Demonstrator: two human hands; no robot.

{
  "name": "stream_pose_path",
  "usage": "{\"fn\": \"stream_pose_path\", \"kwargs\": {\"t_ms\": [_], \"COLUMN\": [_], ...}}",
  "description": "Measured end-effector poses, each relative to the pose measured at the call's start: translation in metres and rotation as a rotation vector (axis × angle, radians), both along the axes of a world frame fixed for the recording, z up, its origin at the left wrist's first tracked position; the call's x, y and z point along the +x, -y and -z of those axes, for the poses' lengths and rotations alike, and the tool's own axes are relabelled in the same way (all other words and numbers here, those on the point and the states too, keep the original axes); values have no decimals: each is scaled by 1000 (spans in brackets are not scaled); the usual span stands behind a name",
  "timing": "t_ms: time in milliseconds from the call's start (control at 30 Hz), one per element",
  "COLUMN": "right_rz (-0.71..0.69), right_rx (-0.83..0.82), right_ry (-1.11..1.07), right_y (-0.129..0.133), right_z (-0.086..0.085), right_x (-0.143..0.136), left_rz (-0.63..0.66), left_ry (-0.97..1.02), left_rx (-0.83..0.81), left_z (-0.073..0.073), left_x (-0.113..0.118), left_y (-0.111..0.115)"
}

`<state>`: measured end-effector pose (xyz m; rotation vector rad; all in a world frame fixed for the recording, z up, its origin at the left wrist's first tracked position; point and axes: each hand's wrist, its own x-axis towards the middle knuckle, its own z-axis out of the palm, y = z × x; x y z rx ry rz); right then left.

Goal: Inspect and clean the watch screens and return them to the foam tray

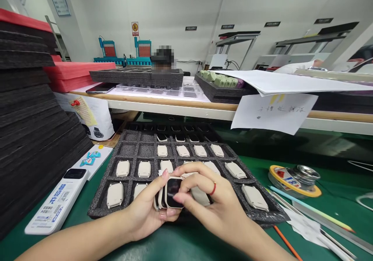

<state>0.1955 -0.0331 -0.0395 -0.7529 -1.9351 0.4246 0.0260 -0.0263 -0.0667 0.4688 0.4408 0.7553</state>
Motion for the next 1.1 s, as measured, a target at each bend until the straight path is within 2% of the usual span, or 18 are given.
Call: {"fn": "stream_pose_path", "kwargs": {"t_ms": [133, 200, 267, 500, 633, 767, 967, 1100], "right_rz": [145, 175, 173, 175, 210, 111, -61, -90], "right_rx": [-63, -127, -164, -46, 197, 367, 361, 344], "right_ry": [-330, -483, -539, -334, -83, 77, 231, 219], "right_y": [-4, -5, -5, -4, -2, 4, 15, 14], "right_z": [-4, -6, -8, -2, -5, -12, -4, 0], "right_x": [4, 7, 10, 16, 22, 24, 21, 16], "left_rz": [-14, -16, -16, -24, -28, -34, -17, -24], "left_ry": [-23, -24, -21, -24, -26, -21, -27, -40], "left_rx": [60, 71, 77, 56, 41, 19, -51, -70], "left_z": [-1, -2, -3, -5, -5, -3, -1, 0], "left_x": [-1, -2, -2, -1, -1, -2, -3, -3], "left_y": [2, 2, 3, 3, 3, 3, 3, 3]}}
